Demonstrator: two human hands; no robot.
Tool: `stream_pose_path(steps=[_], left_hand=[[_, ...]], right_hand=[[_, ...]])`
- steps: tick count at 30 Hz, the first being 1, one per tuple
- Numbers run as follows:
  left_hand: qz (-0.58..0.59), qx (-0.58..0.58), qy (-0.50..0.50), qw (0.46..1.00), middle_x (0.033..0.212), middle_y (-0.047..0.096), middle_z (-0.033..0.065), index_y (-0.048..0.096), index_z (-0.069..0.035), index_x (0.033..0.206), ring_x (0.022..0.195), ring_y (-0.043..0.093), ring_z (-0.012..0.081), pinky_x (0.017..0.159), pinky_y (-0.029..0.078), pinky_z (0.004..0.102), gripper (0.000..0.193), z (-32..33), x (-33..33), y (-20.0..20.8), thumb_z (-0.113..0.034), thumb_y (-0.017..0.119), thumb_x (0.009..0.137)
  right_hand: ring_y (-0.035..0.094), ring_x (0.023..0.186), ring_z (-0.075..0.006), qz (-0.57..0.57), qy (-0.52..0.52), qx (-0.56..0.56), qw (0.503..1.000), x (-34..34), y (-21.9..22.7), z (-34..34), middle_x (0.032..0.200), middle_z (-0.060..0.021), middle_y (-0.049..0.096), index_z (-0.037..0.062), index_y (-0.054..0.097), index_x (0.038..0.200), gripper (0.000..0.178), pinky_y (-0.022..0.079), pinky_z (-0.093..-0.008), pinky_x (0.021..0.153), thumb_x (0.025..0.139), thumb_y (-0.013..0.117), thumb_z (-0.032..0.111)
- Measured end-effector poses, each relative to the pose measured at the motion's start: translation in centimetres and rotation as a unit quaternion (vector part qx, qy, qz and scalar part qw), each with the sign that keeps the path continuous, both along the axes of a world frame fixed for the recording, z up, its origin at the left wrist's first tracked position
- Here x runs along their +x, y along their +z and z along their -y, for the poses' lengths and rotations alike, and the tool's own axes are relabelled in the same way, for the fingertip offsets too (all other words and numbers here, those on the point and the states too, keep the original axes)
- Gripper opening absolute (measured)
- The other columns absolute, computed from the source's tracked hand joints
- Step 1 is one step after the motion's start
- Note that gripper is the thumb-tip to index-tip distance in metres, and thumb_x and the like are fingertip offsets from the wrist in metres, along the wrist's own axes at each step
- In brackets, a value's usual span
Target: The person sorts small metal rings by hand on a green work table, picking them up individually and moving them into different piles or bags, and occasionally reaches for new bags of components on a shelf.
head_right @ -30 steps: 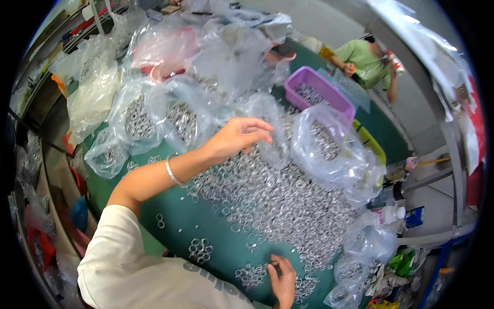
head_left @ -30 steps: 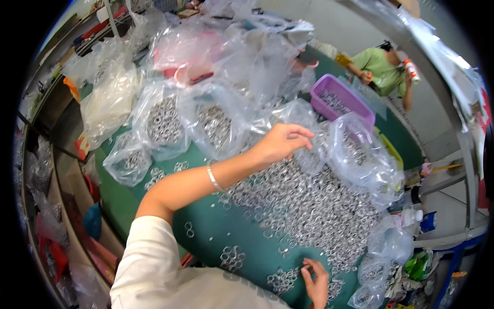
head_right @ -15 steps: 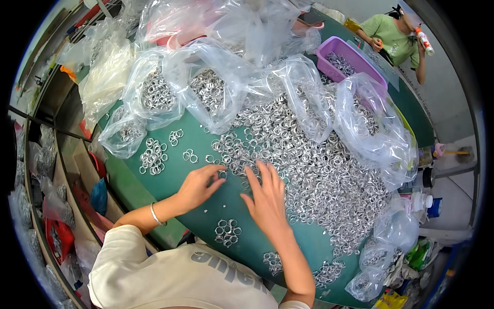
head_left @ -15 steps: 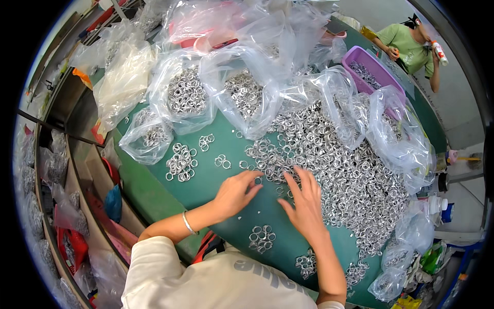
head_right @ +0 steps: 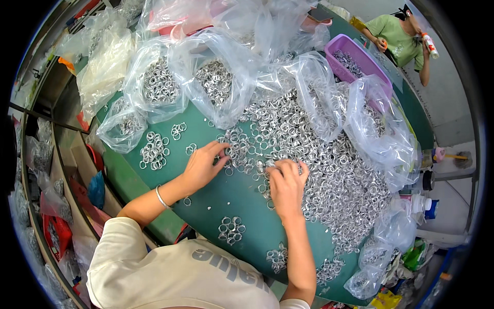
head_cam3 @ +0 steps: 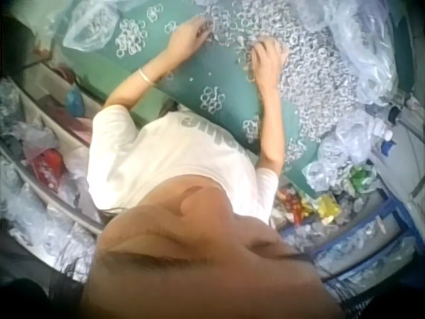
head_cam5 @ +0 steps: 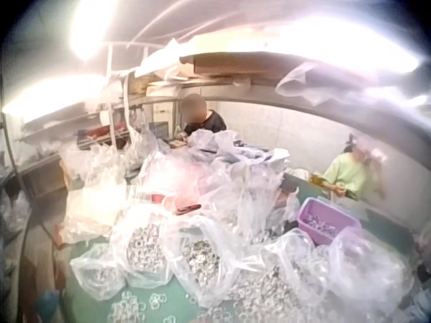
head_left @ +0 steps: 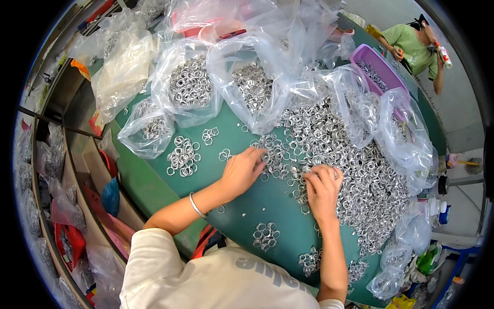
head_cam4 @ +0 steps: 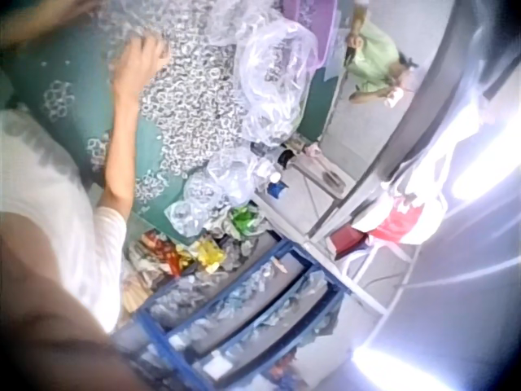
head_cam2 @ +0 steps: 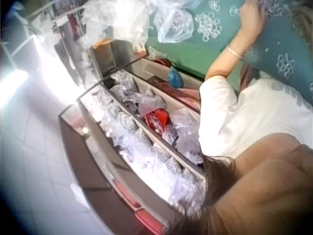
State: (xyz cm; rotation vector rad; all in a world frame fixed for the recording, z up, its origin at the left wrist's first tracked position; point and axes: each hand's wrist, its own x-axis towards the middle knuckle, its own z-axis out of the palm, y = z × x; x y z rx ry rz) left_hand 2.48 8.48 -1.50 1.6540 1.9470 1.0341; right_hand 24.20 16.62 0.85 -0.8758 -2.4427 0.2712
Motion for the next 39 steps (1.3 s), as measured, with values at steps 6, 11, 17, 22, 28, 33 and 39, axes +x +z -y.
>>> stream_pose_path(steps=[6, 11, 17, 22, 28, 33, 39], left_hand=[[0.013, -0.001, 0.016, 1.000, 0.088, 0.056, 0.0086, 0.059, -0.008, 0.114, 0.065, 0.058, 0.0278, 0.058, 0.046, 0.0370, 0.034, 0.4, 0.2, 1.6, -0.005, 0.065, 0.080], [-0.076, 0.012, -0.085, 0.993, 0.091, 0.055, 0.0076, 0.062, -0.008, 0.109, 0.068, 0.061, 0.0274, 0.058, 0.049, 0.0375, 0.030, -0.1, 1.8, 0.5, -0.009, 0.067, 0.079], [-0.130, -0.001, -0.138, 0.982, 0.093, 0.051, 0.0113, 0.060, -0.004, 0.094, 0.071, 0.062, 0.0296, 0.058, 0.049, 0.0405, 0.015, -2.1, 3.1, -0.4, -0.008, 0.061, 0.079], [-0.102, 0.022, -0.151, 0.983, 0.093, 0.052, 0.0123, 0.059, -0.003, 0.085, 0.071, 0.062, 0.0311, 0.060, 0.049, 0.0411, 0.008, -1.8, 2.9, 0.2, -0.004, 0.061, 0.078], [0.092, -0.007, -0.077, 0.993, 0.084, 0.060, 0.0102, 0.061, -0.003, 0.083, 0.070, 0.061, 0.0296, 0.062, 0.049, 0.0394, 0.010, -0.6, 2.2, 2.3, -0.009, 0.068, 0.078], [0.177, -0.074, -0.080, 0.978, 0.066, 0.059, 0.0054, 0.068, -0.001, 0.085, 0.052, 0.045, 0.0106, 0.049, 0.039, 0.0275, 0.009, 1.1, 2.5, 2.0, -0.008, 0.069, 0.079], [0.218, -0.138, -0.073, 0.963, 0.059, 0.055, 0.0024, 0.070, -0.001, 0.089, 0.052, 0.040, 0.0065, 0.047, 0.035, 0.0252, 0.011, 2.4, 2.3, 3.0, -0.009, 0.068, 0.081]], right_hand=[[0.051, 0.101, -0.0289, -0.033, -0.173, -0.012, 0.984, 2.3, -0.6, 0.8, 0.105, -0.0096, 0.056, 0.0062, 0.062, 0.088, 0.015, 0.035, -0.0420, 0.091, 0.075, 0.065, -0.001], [0.049, 0.108, -0.0302, -0.011, -0.104, -0.052, 0.993, 0.8, 0.5, 2.6, 0.110, -0.0106, 0.055, 0.0051, 0.063, 0.093, 0.019, 0.034, -0.0427, 0.092, 0.075, 0.066, 0.001], [0.048, 0.109, -0.0286, 0.037, -0.054, -0.040, 0.997, -3.4, -1.2, 2.1, 0.112, -0.0080, 0.056, 0.0026, 0.064, 0.094, 0.017, 0.030, -0.0443, 0.096, 0.077, 0.064, 0.002], [0.047, 0.110, -0.0274, 0.034, -0.039, -0.059, 0.997, -2.9, -1.5, 2.0, 0.112, -0.0068, 0.057, 0.0037, 0.064, 0.094, 0.019, 0.030, -0.0444, 0.095, 0.075, 0.066, 0.004], [0.047, 0.109, -0.0289, -0.024, -0.081, -0.086, 0.993, -0.2, 0.0, 2.7, 0.112, -0.0077, 0.056, 0.0048, 0.064, 0.094, 0.022, 0.034, -0.0424, 0.092, 0.073, 0.068, 0.003], [0.044, 0.116, -0.0325, 0.079, -0.011, -0.026, 0.996, -0.4, -0.4, 3.3, 0.119, -0.0113, 0.052, 0.0038, 0.064, 0.093, 0.018, 0.033, -0.0466, 0.095, 0.075, 0.066, 0.007], [0.043, 0.118, -0.0325, 0.036, -0.031, -0.047, 0.998, 1.1, -0.5, 3.3, 0.117, -0.0123, 0.052, 0.0025, 0.062, 0.084, 0.011, 0.029, -0.0482, 0.098, 0.075, 0.067, 0.006]])
